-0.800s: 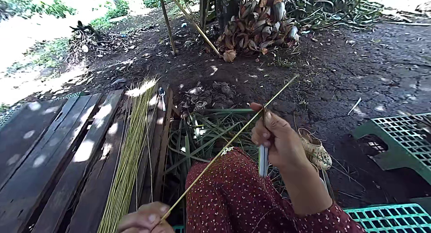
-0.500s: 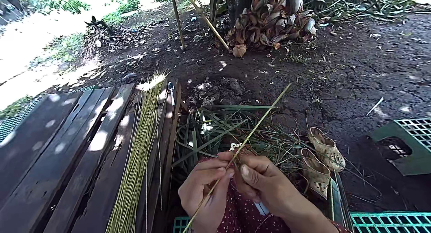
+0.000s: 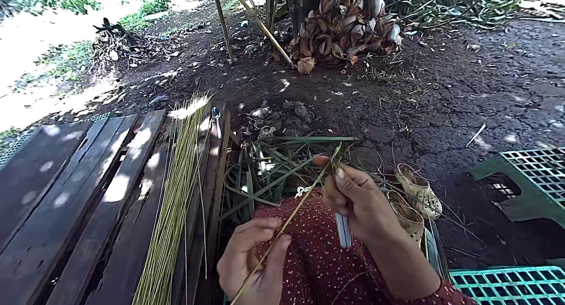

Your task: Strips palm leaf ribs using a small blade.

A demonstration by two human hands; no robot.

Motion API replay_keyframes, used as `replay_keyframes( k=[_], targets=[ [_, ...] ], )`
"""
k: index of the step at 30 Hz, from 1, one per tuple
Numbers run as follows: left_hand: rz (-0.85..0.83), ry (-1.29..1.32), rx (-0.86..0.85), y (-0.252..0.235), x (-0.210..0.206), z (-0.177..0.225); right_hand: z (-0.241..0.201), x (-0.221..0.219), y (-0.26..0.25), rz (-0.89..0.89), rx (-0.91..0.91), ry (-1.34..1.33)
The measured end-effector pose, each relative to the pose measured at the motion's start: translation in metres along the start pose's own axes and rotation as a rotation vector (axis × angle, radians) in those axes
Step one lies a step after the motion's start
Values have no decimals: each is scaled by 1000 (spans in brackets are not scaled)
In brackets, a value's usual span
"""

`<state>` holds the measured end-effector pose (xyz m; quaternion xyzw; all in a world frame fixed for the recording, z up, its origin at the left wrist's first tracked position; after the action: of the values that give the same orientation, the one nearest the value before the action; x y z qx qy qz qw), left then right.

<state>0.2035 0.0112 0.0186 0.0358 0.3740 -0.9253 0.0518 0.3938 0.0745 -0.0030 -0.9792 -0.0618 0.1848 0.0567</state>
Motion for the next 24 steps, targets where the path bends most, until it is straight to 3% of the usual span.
replay_keyframes(
  k=[6,9,12,14,16,20,22,24],
  targets=[
    [81,92,-9,1,-19,-4,9,-49,33,-434,8,-68],
    [118,135,20,5,-19,0,2,-34,22,-318,66,13],
    [111,95,11,6,-19,1,-5,-8,-1,-103,23,71],
    [109,67,-4,7,-20,-1,-7,-1,-8,-56,-15,85],
    [121,48,-34,6,-19,-4,-4,-7,-2,-138,-74,58],
    [80,10,-102,7,-19,-6,7,-35,25,-481,-112,21],
    [66,-4,-117,9,-19,-5,5,-20,13,-342,-89,71],
    [53,-11,-118,14,-18,-4,3,16,-13,-51,-105,108]
  ],
)
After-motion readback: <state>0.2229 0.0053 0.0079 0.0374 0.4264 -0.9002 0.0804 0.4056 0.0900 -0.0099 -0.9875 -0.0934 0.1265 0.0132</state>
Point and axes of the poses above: each hand's wrist, its own y-axis away from the middle knuckle, its own x-axis out of the back of the hand, z = x × y, the point moved 6 cm from there along -y, towards the middle knuckle, and after that the axes turned 10 degrees about y, right-handed, at the moved point
